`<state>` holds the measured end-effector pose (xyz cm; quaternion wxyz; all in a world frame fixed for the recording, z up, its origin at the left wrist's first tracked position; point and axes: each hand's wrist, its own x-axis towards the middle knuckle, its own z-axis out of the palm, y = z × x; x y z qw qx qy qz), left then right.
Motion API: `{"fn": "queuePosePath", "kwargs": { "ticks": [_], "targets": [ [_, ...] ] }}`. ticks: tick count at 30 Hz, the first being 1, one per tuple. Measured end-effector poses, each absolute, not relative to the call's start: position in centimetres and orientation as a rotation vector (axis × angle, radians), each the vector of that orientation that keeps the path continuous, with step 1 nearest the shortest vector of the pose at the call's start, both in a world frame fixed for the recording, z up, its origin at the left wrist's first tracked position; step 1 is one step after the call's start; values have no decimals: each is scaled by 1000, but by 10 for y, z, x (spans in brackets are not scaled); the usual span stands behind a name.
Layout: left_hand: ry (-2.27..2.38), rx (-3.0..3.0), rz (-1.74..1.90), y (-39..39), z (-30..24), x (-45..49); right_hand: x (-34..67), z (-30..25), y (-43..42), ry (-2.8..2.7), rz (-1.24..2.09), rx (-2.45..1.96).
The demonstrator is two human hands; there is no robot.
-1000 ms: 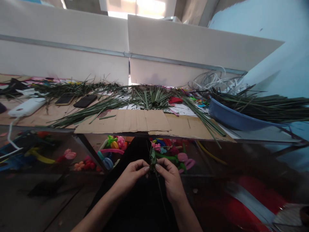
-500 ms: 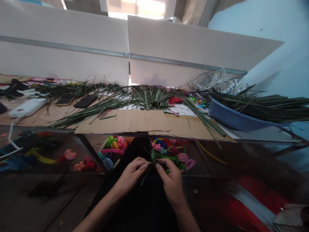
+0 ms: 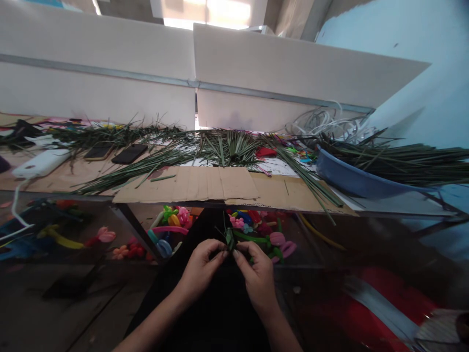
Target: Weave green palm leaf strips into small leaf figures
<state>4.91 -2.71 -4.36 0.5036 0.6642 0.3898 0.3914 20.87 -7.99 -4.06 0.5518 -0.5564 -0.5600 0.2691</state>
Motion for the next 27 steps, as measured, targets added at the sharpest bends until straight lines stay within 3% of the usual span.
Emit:
{"fn": "queuePosePath", "kwargs": {
  "ticks": [8,15,27],
  "targets": [
    [737,1533,806,-20,-40,44,212,-49,-76,-955,1223,-1088],
    [828,1508,826,-26,-44,51,213,-40,-76,-1260,841,-1276],
    [800,1329,868,-25,-48,50,210,-39,-77,-1302,838,-1273]
  ]
}}
